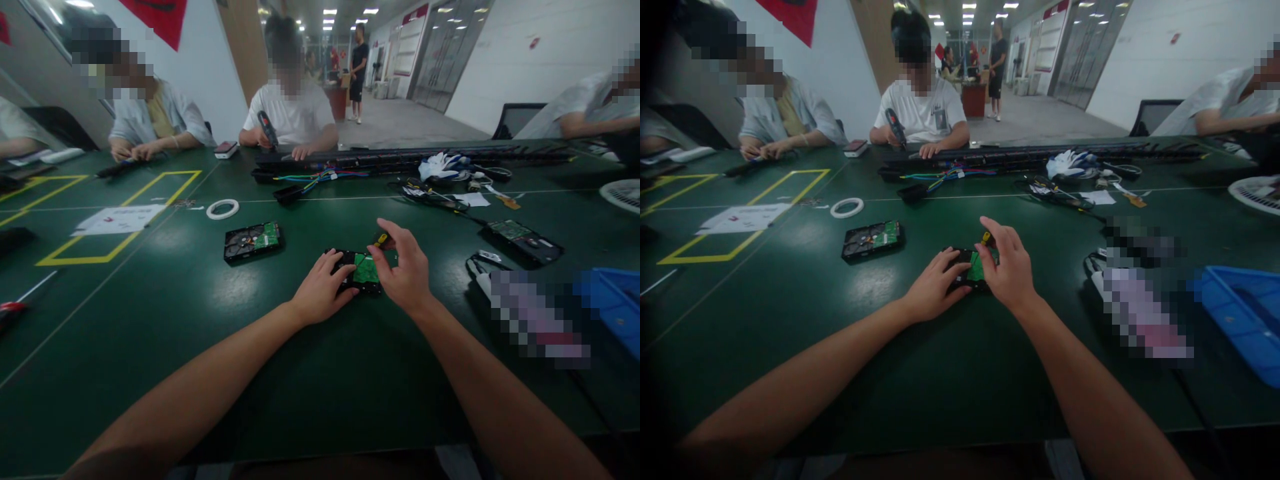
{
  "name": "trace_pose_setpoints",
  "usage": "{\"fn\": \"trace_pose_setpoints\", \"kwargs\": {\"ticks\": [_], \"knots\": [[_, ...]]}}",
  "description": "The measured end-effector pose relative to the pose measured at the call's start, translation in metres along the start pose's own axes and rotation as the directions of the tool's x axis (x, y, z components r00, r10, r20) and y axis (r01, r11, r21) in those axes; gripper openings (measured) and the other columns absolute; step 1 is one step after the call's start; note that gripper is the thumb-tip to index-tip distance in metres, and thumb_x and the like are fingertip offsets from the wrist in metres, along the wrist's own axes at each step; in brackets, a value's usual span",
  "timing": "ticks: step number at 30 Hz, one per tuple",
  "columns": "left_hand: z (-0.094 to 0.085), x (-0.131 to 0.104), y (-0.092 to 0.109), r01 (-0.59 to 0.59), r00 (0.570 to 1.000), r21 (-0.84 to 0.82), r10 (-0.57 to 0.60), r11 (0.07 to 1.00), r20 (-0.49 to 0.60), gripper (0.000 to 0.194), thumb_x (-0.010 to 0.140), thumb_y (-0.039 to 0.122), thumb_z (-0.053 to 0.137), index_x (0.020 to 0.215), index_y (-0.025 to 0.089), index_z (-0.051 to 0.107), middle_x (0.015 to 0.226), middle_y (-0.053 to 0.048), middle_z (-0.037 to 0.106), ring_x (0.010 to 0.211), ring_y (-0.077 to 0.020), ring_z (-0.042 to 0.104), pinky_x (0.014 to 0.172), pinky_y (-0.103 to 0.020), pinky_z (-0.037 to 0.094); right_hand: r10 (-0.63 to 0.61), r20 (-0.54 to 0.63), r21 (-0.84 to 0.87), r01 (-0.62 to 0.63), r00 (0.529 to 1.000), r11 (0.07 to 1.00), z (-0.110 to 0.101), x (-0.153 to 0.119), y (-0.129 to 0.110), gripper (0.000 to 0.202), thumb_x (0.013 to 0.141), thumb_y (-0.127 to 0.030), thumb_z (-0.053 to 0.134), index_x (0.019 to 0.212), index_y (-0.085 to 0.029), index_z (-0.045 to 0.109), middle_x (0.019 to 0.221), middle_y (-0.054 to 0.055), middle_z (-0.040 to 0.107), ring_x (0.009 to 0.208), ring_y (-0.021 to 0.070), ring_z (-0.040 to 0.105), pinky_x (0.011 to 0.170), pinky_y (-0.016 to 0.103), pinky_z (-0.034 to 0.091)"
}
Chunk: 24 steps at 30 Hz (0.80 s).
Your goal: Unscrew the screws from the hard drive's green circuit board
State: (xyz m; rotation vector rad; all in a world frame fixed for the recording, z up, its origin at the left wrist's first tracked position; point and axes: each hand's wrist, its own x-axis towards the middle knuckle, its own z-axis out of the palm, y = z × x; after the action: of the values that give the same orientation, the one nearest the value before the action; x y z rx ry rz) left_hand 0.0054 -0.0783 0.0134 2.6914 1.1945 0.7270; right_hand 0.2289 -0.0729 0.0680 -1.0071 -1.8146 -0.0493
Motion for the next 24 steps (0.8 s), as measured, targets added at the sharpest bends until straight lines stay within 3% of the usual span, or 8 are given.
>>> {"fn": "trace_pose_setpoints", "kwargs": {"ticks": [3, 12, 18, 24], "knots": [[0.0011, -0.0005, -0.0014, -0.012, 1.000, 0.014, 0.012, 1.000, -0.003, 0.050, 0.105, 0.046, 0.064, 0.148, 0.021, 0.056, 0.162, -0.019, 0.045, 0.161, -0.0409, 0.033, 0.130, -0.065, 0.033, -0.008, 0.041, 0.039, 0.007, 0.999, 0.999, 0.0000, -0.0008, -0.0018, 0.058, 0.103, -0.025, 0.059, 0.158, -0.037, 0.045, 0.134, 0.008, 0.068, 0.106, 0.0244, 0.070, 0.095, 0.048, 0.063], [0.0012, -0.0005, -0.0014, -0.018, 1.000, 0.008, 0.018, 1.000, -0.006, 0.049, 0.106, 0.046, 0.062, 0.148, 0.020, 0.056, 0.162, -0.019, 0.046, 0.161, -0.0410, 0.033, 0.127, -0.067, 0.035, 0.017, -0.014, -0.003, -0.017, 1.000, 1.000, -0.0012, -0.0007, 0.0014, 0.050, 0.103, -0.029, 0.064, 0.151, -0.038, 0.053, 0.120, 0.006, 0.064, 0.103, 0.0230, 0.066, 0.090, 0.044, 0.063], [0.0037, -0.0010, -0.0026, -0.006, 1.000, -0.001, 0.006, 1.000, -0.015, 0.050, 0.105, 0.048, 0.063, 0.147, 0.022, 0.057, 0.163, -0.017, 0.046, 0.161, -0.0405, 0.033, 0.128, -0.066, 0.035, 0.035, 0.013, 0.037, -0.036, 0.999, 0.999, 0.0015, -0.0029, 0.0013, 0.059, 0.104, -0.025, 0.057, 0.160, -0.038, 0.041, 0.137, 0.009, 0.065, 0.107, 0.0249, 0.069, 0.094, 0.049, 0.065], [0.0021, -0.0002, -0.0011, -0.003, 1.000, 0.003, 0.003, 1.000, -0.011, 0.050, 0.105, 0.047, 0.064, 0.148, 0.022, 0.057, 0.163, -0.017, 0.046, 0.161, -0.0404, 0.034, 0.128, -0.066, 0.035, 0.003, -0.013, 0.031, -0.002, 1.000, 1.000, -0.0002, -0.0012, -0.0005, 0.054, 0.100, -0.027, 0.067, 0.150, -0.035, 0.052, 0.126, 0.008, 0.065, 0.107, 0.0243, 0.068, 0.092, 0.046, 0.065]]}}
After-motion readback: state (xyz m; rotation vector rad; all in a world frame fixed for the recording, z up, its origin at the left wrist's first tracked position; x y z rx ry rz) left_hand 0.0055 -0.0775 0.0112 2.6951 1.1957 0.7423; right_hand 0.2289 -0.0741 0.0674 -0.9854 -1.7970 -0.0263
